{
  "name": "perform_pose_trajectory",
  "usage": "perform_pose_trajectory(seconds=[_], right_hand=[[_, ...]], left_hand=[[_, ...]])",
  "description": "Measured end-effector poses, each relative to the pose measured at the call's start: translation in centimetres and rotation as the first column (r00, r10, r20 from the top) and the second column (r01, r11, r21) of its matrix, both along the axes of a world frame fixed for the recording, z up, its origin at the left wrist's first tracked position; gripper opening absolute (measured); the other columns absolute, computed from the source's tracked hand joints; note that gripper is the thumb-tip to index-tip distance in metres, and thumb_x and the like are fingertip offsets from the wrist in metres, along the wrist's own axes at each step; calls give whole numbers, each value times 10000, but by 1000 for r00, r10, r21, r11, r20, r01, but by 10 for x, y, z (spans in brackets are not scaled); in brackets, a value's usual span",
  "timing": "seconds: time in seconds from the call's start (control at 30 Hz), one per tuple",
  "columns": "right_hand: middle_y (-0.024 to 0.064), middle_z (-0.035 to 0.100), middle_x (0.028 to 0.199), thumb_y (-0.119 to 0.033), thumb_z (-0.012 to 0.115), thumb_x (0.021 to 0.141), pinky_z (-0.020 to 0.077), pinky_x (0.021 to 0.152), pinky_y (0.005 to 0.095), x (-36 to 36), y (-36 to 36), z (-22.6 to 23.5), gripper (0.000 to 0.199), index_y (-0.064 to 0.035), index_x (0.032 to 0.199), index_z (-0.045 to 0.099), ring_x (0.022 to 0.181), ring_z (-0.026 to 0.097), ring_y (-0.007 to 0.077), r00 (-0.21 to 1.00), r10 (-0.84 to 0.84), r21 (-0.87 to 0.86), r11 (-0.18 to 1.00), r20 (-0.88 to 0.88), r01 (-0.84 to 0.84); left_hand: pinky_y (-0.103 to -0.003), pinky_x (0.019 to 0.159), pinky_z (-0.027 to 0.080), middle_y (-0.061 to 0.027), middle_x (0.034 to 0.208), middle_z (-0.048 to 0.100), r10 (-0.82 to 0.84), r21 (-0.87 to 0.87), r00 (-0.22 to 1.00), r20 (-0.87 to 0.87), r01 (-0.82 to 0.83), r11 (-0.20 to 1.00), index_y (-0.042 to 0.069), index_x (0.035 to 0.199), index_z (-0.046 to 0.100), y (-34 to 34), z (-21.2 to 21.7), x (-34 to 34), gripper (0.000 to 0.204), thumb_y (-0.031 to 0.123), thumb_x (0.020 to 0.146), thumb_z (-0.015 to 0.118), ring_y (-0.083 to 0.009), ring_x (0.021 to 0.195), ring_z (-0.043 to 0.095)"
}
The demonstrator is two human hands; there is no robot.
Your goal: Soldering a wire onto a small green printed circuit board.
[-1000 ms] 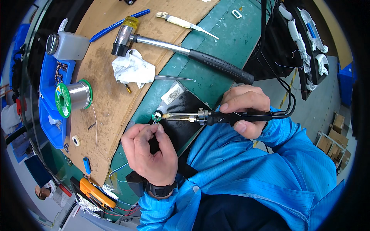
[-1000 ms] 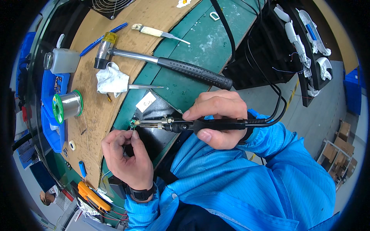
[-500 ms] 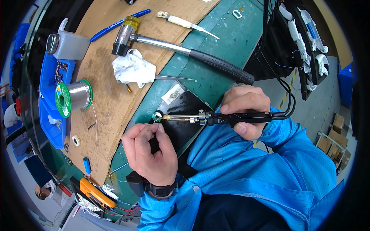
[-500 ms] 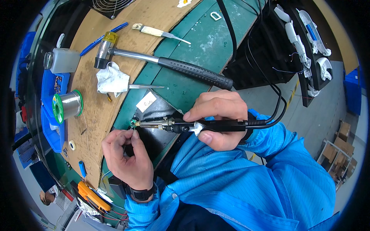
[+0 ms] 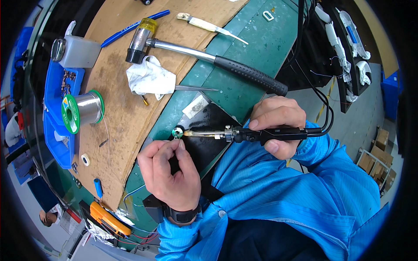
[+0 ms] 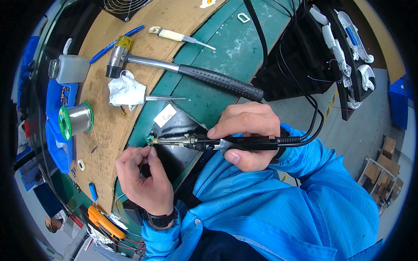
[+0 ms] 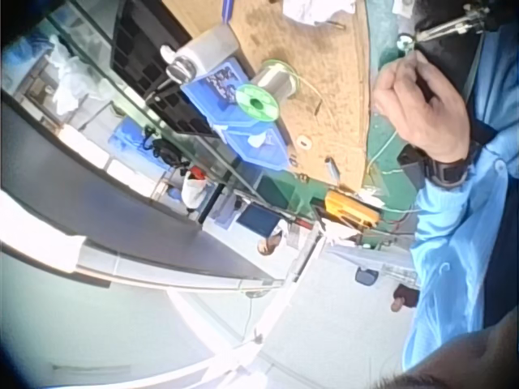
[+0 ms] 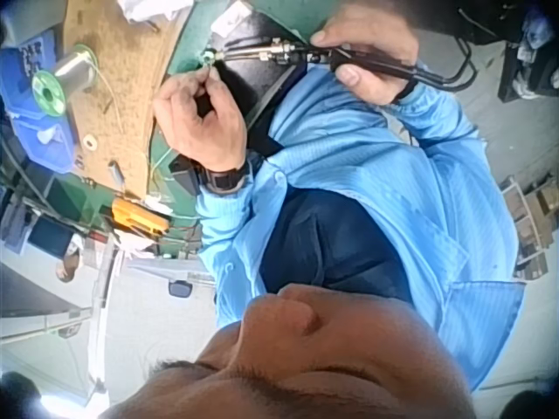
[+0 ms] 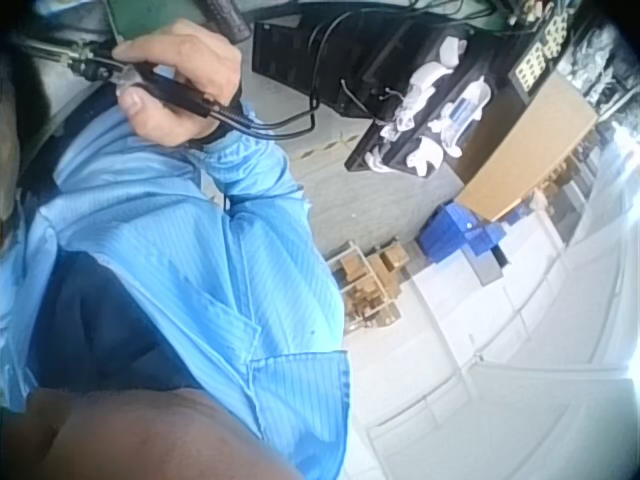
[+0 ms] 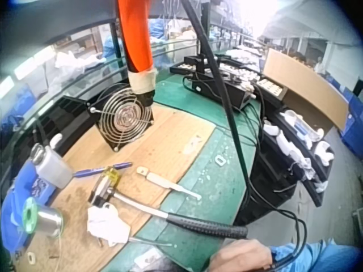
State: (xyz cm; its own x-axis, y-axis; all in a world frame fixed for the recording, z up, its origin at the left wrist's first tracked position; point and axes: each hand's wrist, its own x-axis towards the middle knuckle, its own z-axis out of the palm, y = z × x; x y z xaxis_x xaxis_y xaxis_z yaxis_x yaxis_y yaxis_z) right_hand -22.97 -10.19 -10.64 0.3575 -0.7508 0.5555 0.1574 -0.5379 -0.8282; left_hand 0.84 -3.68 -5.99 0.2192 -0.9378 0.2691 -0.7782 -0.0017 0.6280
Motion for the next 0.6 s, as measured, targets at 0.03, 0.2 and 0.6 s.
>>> perform_pose_trajectory(seconds=[0.03,0.2,0.6], right_hand=[[181,688,777,-272,702,873,532,573,340,0,0,0,378,61,1052,699,636,680,265,1000,1,1,1000,-1,-1],[179,686,778,-274,702,870,535,582,345,-2,0,0,379,58,1053,702,645,682,268,1000,7,-6,1000,-9,-7],[175,687,776,-280,705,854,537,583,340,0,0,-1,380,54,1033,714,642,681,263,1000,-17,-18,1000,-7,17]], left_hand=[[-357,723,521,-130,944,628,0,-2,1000,9,0,1000,6,949,696,0,0,0,178,-78,812,771,-268,839,645],[-354,724,521,-128,941,629,9,2,1000,-2,-9,1000,7,954,697,3,1,1,181,-72,813,777,-266,838,645],[-350,717,520,-120,938,629,1,-3,1000,-2,-1,1000,8,970,708,1,-1,1,183,-66,821,784,-255,835,647]])
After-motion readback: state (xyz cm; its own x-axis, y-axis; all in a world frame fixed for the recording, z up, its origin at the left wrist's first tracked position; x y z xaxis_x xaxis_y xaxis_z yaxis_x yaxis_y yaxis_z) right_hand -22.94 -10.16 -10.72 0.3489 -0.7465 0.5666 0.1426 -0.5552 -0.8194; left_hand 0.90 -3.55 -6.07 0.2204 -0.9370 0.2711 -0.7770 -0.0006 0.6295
